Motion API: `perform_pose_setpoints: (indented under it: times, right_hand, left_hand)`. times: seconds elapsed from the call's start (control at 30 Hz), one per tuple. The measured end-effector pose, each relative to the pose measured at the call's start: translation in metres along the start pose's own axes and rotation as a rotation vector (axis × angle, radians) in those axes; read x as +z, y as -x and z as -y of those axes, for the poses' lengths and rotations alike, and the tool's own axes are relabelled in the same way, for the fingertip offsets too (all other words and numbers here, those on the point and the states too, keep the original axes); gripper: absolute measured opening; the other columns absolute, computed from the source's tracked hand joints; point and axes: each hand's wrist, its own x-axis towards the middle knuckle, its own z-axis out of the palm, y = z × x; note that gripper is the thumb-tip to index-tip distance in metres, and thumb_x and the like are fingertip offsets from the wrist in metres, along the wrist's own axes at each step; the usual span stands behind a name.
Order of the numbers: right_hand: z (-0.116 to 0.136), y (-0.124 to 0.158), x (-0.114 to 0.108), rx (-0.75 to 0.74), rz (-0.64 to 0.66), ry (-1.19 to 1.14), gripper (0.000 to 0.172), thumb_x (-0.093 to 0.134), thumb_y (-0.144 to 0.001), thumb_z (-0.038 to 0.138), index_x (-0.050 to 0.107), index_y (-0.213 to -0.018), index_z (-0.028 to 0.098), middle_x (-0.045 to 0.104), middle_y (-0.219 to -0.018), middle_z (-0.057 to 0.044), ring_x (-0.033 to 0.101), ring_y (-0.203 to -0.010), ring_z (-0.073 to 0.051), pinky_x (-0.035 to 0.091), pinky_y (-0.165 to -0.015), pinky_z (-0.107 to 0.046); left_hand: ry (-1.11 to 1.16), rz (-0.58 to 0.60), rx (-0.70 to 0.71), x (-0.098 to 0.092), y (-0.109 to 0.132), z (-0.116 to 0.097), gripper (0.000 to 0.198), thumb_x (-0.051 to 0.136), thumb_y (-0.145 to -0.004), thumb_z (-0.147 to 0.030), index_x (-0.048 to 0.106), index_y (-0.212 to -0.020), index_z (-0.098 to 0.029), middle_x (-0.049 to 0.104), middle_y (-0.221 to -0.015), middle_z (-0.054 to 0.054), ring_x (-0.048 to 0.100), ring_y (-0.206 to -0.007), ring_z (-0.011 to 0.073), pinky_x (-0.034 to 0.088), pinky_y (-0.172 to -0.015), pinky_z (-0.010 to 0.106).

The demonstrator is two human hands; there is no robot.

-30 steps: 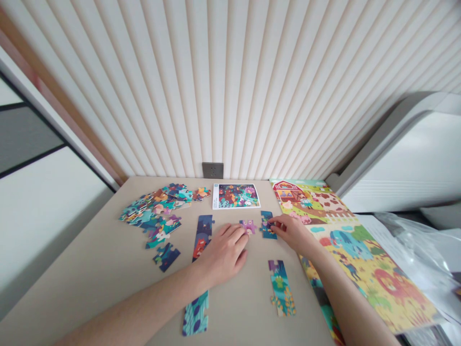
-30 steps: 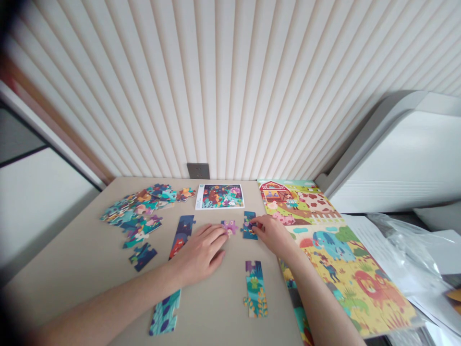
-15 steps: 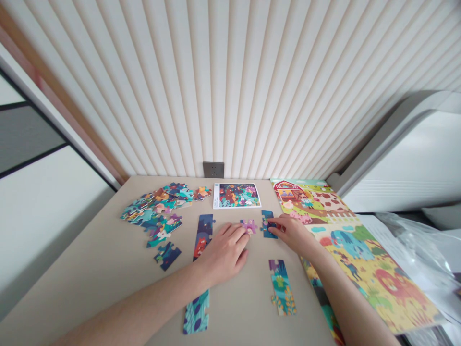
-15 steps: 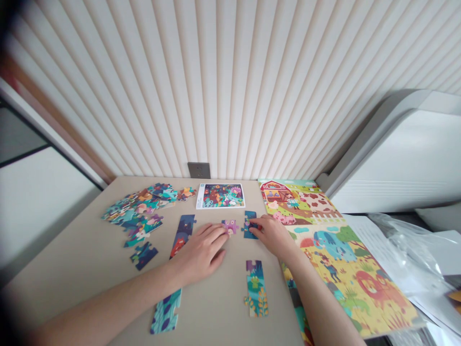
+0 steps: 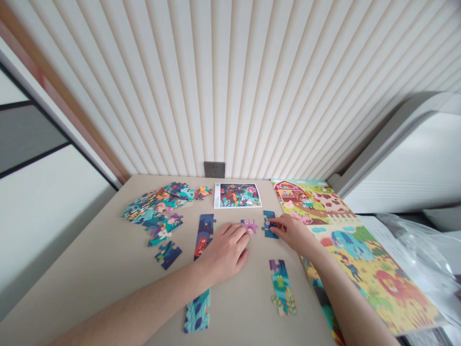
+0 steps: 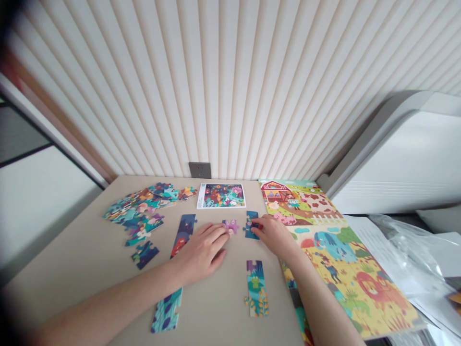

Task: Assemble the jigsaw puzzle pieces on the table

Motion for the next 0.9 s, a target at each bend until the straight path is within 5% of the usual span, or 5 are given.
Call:
perform_pose_setpoints:
  times: [0.47, 0.9]
  right_hand:
    - [-0.010, 0.001, -0.002, -0.063, -0.009, -0.058, 0.030, 0.064, -0.094, 0.038, 0.076, -0.120, 0.027, 0.064, -0.114, -0.008, 0.065, -0.104, -0.023, 0.050, -0.096, -0.036]
    - [-0.008, 0.003, 0.000, -0.088, -0.034, 0.012, 0.032, 0.062, -0.096, 0.040, 0.075, -0.122, 0.027, 0.065, -0.115, -0.009, 0.066, -0.105, -0.024, 0.050, -0.097, -0.036]
  left_hand:
    - [0.014, -0.009, 0.006, -0.001, 0.000, -0.001, 0.029, 0.059, -0.092, -0.022, 0.061, -0.121, -0.018, 0.064, -0.125, 0.012, 0.056, -0.126, 0.0292, 0.041, -0.114, 0.049]
    - [0.003, -0.008, 0.001, -0.003, 0.000, -0.001, 0.030, 0.059, -0.093, -0.022, 0.061, -0.122, -0.018, 0.064, -0.126, 0.012, 0.056, -0.126, 0.0288, 0.041, -0.114, 0.049]
